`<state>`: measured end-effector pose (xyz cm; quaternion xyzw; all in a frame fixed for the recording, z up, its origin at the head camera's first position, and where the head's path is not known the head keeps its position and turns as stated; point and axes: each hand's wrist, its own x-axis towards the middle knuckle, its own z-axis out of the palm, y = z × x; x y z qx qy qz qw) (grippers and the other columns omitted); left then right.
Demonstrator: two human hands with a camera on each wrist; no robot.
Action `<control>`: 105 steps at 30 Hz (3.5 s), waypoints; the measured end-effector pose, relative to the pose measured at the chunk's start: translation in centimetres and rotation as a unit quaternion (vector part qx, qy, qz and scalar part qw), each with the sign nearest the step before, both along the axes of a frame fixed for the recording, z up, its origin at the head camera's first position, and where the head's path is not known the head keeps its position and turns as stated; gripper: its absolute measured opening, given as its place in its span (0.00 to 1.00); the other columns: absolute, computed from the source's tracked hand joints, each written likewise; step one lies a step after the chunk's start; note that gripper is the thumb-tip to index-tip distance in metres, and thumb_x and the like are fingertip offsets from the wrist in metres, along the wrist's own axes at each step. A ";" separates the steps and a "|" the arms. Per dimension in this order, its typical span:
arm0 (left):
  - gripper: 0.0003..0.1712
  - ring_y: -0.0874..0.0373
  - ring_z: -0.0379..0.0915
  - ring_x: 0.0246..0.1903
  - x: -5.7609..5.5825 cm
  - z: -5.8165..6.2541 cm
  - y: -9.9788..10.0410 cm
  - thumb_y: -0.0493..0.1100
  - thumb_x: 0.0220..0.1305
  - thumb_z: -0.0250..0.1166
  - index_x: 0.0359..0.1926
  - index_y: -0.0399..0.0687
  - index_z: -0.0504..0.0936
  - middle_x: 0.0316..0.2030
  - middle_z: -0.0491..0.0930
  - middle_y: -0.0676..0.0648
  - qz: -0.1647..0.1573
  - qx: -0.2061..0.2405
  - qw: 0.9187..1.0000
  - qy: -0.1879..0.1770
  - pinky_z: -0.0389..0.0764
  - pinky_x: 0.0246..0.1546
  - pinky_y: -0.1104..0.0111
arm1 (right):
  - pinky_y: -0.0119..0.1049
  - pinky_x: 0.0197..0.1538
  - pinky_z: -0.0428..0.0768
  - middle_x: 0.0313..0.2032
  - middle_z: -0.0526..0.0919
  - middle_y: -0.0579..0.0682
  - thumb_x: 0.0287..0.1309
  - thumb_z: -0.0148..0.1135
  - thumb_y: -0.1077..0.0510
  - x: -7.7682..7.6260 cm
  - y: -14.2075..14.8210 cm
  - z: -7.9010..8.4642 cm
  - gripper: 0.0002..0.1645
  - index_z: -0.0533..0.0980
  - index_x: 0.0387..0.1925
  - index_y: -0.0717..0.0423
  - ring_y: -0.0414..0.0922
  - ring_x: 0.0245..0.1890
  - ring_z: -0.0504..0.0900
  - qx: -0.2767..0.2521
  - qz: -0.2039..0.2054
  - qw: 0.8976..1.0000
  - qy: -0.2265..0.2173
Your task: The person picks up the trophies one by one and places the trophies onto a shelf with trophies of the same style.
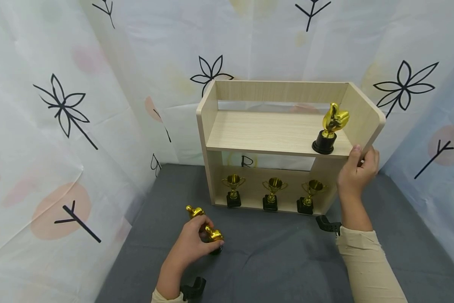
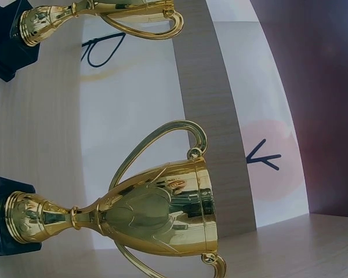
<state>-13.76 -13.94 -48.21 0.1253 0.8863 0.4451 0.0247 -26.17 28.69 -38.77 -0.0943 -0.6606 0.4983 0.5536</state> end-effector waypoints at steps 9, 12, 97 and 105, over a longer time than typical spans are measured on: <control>0.28 0.60 0.69 0.30 -0.2 -0.1 0.2 0.47 0.53 0.86 0.41 0.52 0.73 0.35 0.73 0.52 -0.002 0.026 1.000 -0.017 0.75 0.33 0.70 | 0.26 0.42 0.64 0.35 0.67 0.22 0.76 0.55 0.49 0.0 0.0 0.0 0.14 0.84 0.45 0.49 0.27 0.37 0.66 0.000 -0.005 1.000 -0.012; 0.29 0.63 0.65 0.27 -0.3 -0.1 0.3 0.47 0.53 0.86 0.39 0.52 0.71 0.32 0.70 0.51 0.000 0.029 0.999 -0.018 0.72 0.31 0.70 | 0.26 0.42 0.64 0.35 0.68 0.22 0.76 0.55 0.48 0.1 0.0 0.1 0.12 0.83 0.43 0.44 0.27 0.37 0.66 0.001 -0.001 1.000 -0.007; 0.27 0.59 0.84 0.46 -1.3 0.6 3.2 0.39 0.55 0.84 0.52 0.51 0.79 0.48 0.81 0.54 0.037 0.083 0.988 0.127 0.90 0.48 0.60 | 0.26 0.41 0.63 0.34 0.66 0.23 0.76 0.55 0.47 0.1 0.0 -0.1 0.09 0.81 0.41 0.38 0.27 0.36 0.64 0.002 0.000 1.000 -0.003; 0.27 0.58 0.85 0.45 -1.4 1.0 3.4 0.41 0.56 0.84 0.53 0.51 0.80 0.49 0.81 0.52 0.037 0.084 0.987 0.133 0.90 0.49 0.61 | 0.26 0.41 0.63 0.33 0.65 0.23 0.75 0.55 0.47 0.1 0.0 0.0 0.08 0.77 0.37 0.29 0.27 0.35 0.64 0.002 0.002 1.000 -0.001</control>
